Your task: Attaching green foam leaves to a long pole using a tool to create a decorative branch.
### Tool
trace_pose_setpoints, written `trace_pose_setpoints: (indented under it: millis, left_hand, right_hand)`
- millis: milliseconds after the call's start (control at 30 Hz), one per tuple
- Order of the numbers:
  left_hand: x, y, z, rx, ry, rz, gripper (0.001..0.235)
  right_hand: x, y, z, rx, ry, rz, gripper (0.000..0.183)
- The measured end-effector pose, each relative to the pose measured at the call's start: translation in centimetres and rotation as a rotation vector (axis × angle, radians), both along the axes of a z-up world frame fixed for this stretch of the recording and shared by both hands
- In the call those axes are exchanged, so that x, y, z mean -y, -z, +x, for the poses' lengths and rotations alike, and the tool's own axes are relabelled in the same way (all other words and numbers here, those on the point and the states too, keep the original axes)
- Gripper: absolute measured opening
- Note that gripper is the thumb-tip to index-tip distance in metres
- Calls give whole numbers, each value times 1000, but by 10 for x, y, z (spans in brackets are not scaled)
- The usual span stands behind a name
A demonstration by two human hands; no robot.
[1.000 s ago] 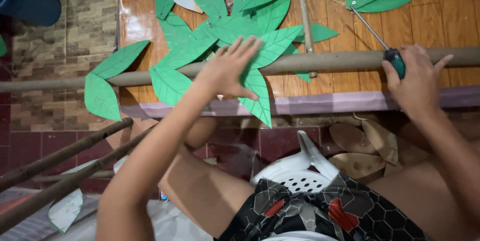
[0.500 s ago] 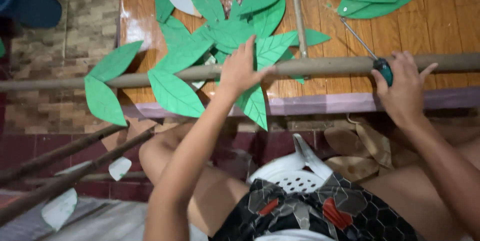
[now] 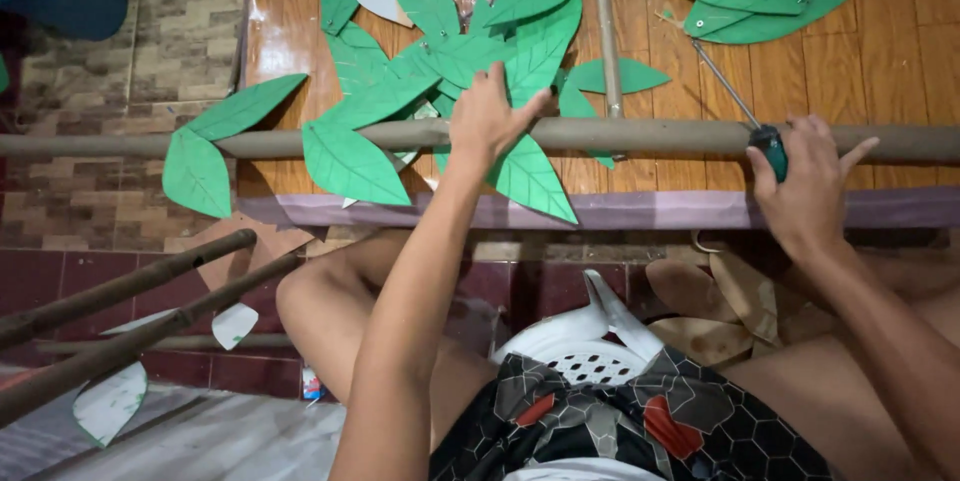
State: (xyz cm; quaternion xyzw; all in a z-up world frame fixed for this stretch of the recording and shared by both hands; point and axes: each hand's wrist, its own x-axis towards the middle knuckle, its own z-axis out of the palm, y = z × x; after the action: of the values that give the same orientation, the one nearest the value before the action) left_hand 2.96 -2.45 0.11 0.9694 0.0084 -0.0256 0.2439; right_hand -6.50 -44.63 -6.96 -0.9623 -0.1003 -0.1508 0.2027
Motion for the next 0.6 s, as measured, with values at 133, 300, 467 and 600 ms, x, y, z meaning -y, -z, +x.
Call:
trace_pose_setpoints:
  millis: [133,300,467,600]
  left_hand:
    - [-4,-1,-7,13,13,-27,79]
    - [-4,-6,-9,59,62,-22,88]
    - [-13,-13,-7,9,77,-116,94]
    - [-35,-29,-21,81,102,-251,69]
  right_hand:
    - [-3,-1,-3,24,-12,12,31]
    - [-3,2,-3,61,10,-13,32]
    - [-8,-6,-2,65,10,-19,34]
    - [-7,-4,-4,54,16,-11,33]
